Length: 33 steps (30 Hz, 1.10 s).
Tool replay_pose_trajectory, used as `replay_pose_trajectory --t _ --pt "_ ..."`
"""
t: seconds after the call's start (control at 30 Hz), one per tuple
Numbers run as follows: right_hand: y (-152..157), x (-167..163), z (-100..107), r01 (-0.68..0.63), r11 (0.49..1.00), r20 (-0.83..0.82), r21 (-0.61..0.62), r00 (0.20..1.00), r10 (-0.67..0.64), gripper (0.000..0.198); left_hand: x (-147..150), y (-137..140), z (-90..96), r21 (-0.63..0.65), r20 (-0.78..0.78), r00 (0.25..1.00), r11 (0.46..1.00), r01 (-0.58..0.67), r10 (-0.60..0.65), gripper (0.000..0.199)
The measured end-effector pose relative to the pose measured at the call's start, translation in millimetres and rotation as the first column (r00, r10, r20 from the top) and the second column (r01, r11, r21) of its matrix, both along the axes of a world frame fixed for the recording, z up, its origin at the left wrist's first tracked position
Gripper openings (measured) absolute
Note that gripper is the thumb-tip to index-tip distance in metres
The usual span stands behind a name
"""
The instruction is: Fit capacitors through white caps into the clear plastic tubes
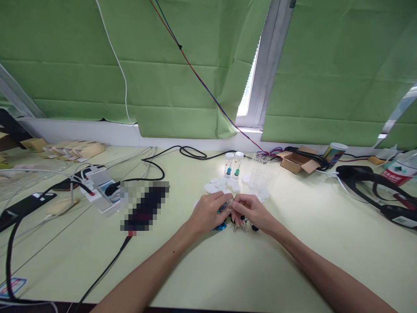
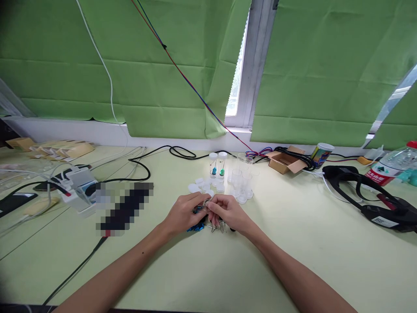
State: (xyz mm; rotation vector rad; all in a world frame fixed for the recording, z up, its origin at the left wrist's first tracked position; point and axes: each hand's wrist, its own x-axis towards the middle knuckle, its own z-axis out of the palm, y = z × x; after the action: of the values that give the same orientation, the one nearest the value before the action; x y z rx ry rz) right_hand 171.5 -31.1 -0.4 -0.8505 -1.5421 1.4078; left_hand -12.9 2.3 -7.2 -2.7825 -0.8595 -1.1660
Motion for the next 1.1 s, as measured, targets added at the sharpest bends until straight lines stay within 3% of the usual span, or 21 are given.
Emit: replay_pose_trajectory --t 0.2,0.3,0.37,0.47,0.6,0.8,0.93,1.1 --pt "0 0 0 0.010 1.000 0.043 0.030 0.999 -0.011 0.037 0 0 2.8 0.017 -0.023 1.000 1.000 0.004 -0.003 0.016" --pt "-1 1 -2 0.097 0.991 0.087 0.097 0.991 -0.106 0.039 -1 2 3.0 -0.026 0.012 1.000 1.000 0.006 -0.005 0.016" --pt "0 2 -3 0.207 0.957 0.148 0.202 0.960 -0.239 0.040 -1 3 3.0 -0.071 0.094 0.995 0.997 -0.010 0.017 0.017" --pt "2 4 -3 0.345 0.867 0.208 0.360 0.876 -0.435 0.040 1 3 5.7 -0.147 0.276 0.956 0.987 -0.059 0.098 0.013" --pt "5 7 -5 0.422 0.800 0.236 0.427 0.802 -0.549 0.031 2 2 14.9 -0.307 0.426 0.873 0.946 -0.107 0.237 0.012" --pt "7 9 -11 0.412 0.794 0.282 0.448 0.777 -0.563 0.022 -2 9 20.4 -0.514 0.508 0.778 0.855 -0.069 0.368 0.022" --pt "11 11 -20 0.356 0.817 0.346 0.454 0.774 -0.530 0.014 -5 14 17.6 -0.558 0.505 0.752 0.825 -0.092 0.425 0.023" --pt "15 13 -27 0.255 0.819 0.474 0.515 0.711 -0.520 0.021 -3 16 12.1 -0.574 0.480 0.751 0.810 -0.122 0.454 0.020"
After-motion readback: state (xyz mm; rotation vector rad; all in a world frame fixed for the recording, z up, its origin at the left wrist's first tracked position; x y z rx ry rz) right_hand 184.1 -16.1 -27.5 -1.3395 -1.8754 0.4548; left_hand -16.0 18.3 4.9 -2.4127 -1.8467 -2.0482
